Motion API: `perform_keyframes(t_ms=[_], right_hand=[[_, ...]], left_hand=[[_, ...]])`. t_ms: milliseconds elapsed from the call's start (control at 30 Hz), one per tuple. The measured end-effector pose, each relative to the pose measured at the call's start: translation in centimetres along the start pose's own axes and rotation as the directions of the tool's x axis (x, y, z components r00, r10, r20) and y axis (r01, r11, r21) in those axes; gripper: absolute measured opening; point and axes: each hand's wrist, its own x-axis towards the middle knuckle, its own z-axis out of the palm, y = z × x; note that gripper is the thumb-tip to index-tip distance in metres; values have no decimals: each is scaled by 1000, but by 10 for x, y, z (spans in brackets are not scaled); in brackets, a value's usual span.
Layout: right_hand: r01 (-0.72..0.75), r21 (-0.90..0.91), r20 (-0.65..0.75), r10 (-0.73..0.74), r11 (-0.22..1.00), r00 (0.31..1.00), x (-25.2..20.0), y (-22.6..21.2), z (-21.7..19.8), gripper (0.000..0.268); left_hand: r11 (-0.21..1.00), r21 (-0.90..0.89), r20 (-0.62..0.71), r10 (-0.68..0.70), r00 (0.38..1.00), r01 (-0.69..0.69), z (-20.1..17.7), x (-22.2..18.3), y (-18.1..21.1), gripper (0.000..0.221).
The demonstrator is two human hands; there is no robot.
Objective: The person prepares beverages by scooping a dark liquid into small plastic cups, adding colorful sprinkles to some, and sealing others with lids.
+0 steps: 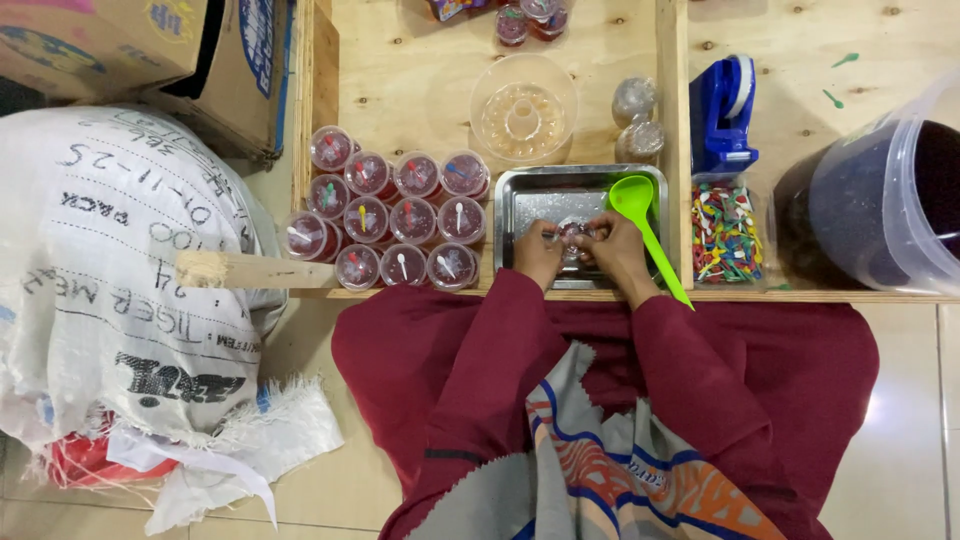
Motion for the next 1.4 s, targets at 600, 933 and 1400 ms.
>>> perform_keyframes(t_ms=[600, 933, 1400], right_hand=[[81, -372, -110, -131, 925, 985, 21, 26, -8, 17], [44, -375, -39, -64, 926, 997, -5, -3, 2, 29], [72, -465, -45, -105, 882, 993, 17, 12, -1, 27]], left_hand=[[999, 49, 42, -4, 999, 2, -2, -9, 10, 20], [985, 174, -39, 24, 999, -17, 4, 0, -1, 22], [968, 246, -12, 46, 999, -42, 3, -2, 5, 23]])
